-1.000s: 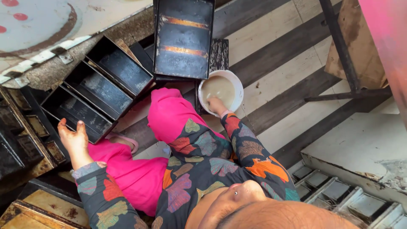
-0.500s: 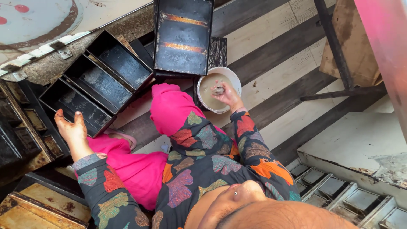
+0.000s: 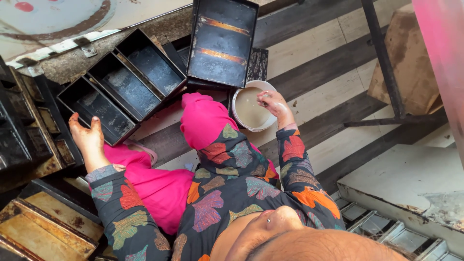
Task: The person sits on the floor of a bakery and greases the insides of dark metal baking pans by hand, dipping into a bowl of grease and rubbing the coating over the pan interiors and lids, then stacks the coated pans with others.
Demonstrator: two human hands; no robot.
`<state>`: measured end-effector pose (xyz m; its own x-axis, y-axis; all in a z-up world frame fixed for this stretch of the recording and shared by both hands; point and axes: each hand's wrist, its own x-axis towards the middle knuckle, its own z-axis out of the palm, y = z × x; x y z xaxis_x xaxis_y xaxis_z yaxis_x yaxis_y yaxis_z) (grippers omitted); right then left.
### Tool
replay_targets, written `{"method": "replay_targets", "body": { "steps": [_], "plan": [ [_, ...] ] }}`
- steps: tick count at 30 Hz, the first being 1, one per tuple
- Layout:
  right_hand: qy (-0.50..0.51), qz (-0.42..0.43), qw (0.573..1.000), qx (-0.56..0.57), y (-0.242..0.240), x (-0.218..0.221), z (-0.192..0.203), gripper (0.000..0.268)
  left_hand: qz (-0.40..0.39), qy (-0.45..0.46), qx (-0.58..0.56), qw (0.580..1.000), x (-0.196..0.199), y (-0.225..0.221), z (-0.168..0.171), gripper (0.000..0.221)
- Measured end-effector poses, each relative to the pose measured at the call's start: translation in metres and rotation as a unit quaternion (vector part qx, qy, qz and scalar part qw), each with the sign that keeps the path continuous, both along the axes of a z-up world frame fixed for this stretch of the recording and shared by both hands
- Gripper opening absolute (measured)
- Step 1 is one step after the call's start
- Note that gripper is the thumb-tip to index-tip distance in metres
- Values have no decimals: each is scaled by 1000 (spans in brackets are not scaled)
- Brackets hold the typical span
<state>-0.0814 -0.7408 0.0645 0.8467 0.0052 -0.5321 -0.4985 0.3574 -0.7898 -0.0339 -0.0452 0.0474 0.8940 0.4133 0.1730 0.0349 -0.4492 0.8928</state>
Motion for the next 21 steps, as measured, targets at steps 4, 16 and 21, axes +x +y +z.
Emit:
{"method": "replay_targets", "body": {
  "steps": [4, 16, 21],
  "plan": [
    [-33, 34, 983, -179, 10, 1, 35, 17, 20, 35, 4, 999, -2, -6, 15, 56],
    [43, -18, 942, -332, 18, 8, -9, 19, 20, 24, 38, 999, -10, 5, 8, 57],
    [-16, 81, 926, -369, -3, -17, -145, 30, 33, 43, 22, 998, -16, 0, 30, 57]
  ]
}}
